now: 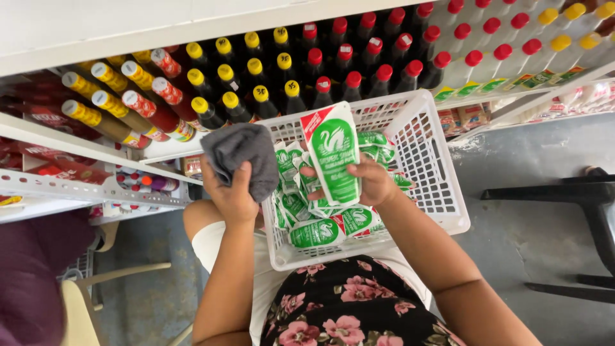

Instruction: Wipe condiment pouches with a cloth and arrange them on a store shelf.

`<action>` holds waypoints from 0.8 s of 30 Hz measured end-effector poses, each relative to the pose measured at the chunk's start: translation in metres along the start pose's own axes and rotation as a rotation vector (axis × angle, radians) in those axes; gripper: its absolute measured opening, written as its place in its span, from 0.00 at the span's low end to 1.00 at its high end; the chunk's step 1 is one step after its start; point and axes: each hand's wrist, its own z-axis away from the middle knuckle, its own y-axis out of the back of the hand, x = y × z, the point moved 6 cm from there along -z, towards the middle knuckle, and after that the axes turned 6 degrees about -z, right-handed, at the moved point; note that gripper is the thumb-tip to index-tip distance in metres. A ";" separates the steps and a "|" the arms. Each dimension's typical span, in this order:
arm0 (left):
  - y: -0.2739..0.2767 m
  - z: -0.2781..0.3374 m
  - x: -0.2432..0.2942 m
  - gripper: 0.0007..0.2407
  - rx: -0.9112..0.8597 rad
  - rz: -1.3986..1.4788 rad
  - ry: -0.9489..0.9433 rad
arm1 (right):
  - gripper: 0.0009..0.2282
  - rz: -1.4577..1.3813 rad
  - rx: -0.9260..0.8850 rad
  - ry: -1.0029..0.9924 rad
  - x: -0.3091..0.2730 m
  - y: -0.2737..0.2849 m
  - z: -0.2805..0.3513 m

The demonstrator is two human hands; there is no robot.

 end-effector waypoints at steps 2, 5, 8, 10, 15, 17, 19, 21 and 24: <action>-0.013 -0.005 0.024 0.23 -0.029 -0.152 -0.077 | 0.29 0.031 -0.005 0.031 0.004 -0.010 -0.001; -0.052 -0.013 0.079 0.22 -0.126 -0.627 -0.403 | 0.33 0.074 0.008 0.095 0.010 -0.019 -0.004; -0.101 -0.010 0.101 0.25 -0.364 -0.876 -0.680 | 0.36 0.158 0.039 0.113 0.016 -0.008 -0.001; -0.129 -0.007 0.093 0.24 -0.527 -0.928 -0.684 | 0.42 0.384 0.112 0.166 0.015 0.003 0.002; -0.142 0.009 0.067 0.21 -0.603 -0.906 -0.578 | 0.40 0.130 0.065 0.289 0.006 0.002 0.001; -0.143 0.018 0.063 0.22 -0.629 -0.872 -0.553 | 0.41 0.067 0.046 0.377 -0.004 -0.005 0.002; -0.143 0.030 0.062 0.20 -0.663 -0.897 -0.571 | 0.38 -0.045 -0.058 0.473 -0.016 -0.021 0.004; -0.143 0.039 0.064 0.19 -0.686 -0.903 -0.594 | 0.37 0.141 -0.057 0.491 -0.023 -0.043 0.000; -0.142 0.051 0.072 0.16 -0.734 -0.917 -0.610 | 0.35 0.350 0.013 0.491 -0.024 -0.052 0.001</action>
